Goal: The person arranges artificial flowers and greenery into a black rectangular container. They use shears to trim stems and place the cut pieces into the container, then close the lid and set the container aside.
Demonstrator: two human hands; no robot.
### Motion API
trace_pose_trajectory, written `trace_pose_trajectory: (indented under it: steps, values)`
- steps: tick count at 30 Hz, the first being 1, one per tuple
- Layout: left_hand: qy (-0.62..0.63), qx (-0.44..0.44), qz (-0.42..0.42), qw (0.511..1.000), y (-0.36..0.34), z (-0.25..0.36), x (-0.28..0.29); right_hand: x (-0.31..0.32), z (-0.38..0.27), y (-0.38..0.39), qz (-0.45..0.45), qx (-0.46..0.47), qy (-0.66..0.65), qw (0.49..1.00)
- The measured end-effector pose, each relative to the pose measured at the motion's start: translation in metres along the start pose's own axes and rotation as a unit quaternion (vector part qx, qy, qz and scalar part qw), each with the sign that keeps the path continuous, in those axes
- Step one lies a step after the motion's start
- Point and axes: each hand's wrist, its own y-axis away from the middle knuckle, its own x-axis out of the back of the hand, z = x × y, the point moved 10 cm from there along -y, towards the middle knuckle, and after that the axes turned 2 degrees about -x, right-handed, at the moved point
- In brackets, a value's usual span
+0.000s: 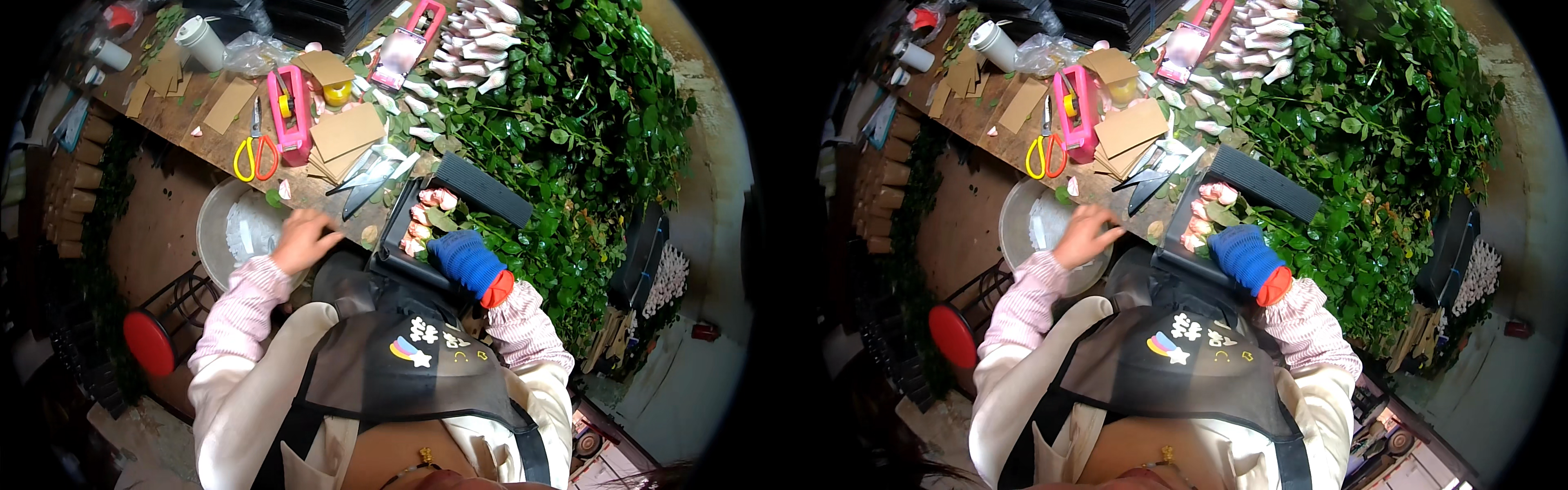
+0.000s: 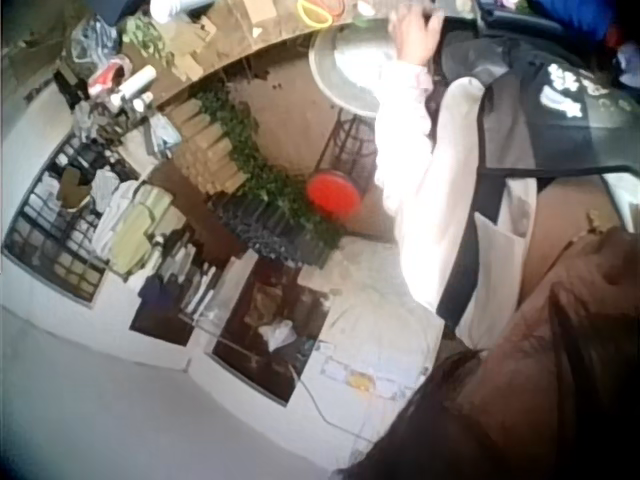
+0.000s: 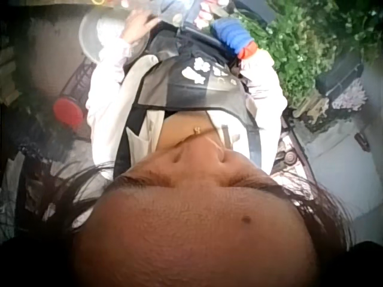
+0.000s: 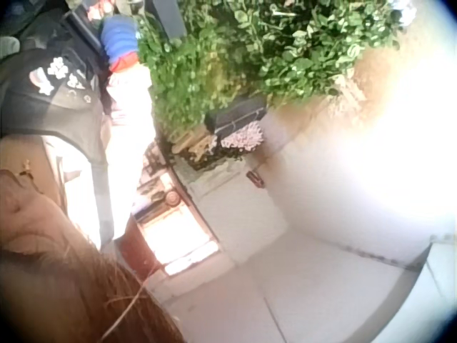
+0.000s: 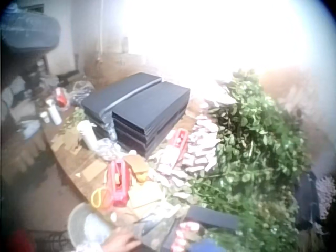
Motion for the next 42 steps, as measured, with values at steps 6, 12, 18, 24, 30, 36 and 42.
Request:
trace_pose_trajectory:
  steps: [6, 12, 18, 24, 30, 36, 42]
  values:
    - [0.200, -0.038, -0.086, 0.975, -0.081, 0.085, -0.068, -0.002, -0.002, 0.000, -0.008, 0.046, 0.010, 0.999]
    - [0.121, -0.116, -0.153, 0.974, -0.091, 0.098, -0.096, -0.006, 0.006, -0.005, 0.069, 0.048, -0.040, 0.996]
    - [0.132, -0.155, -0.184, 0.962, -0.087, 0.098, -0.103, 0.015, 0.037, 0.038, 0.219, -0.090, -0.218, 0.947]
    - [0.114, -0.177, -0.169, 0.963, -0.089, 0.102, -0.100, 0.001, 0.029, 0.014, 0.233, -0.114, -0.175, 0.950]
    - [0.152, -0.141, -0.202, 0.957, -0.095, 0.101, -0.101, 0.005, 0.019, 0.007, 0.235, -0.044, -0.137, 0.961]
    - [0.216, -0.107, -0.080, 0.967, -0.094, 0.092, -0.092, 0.026, 0.032, 0.036, 0.253, -0.114, -0.201, 0.939]
    - [0.194, -0.119, -0.055, 0.972, -0.089, 0.093, -0.093, 0.016, 0.044, 0.016, 0.256, -0.160, -0.158, 0.940]
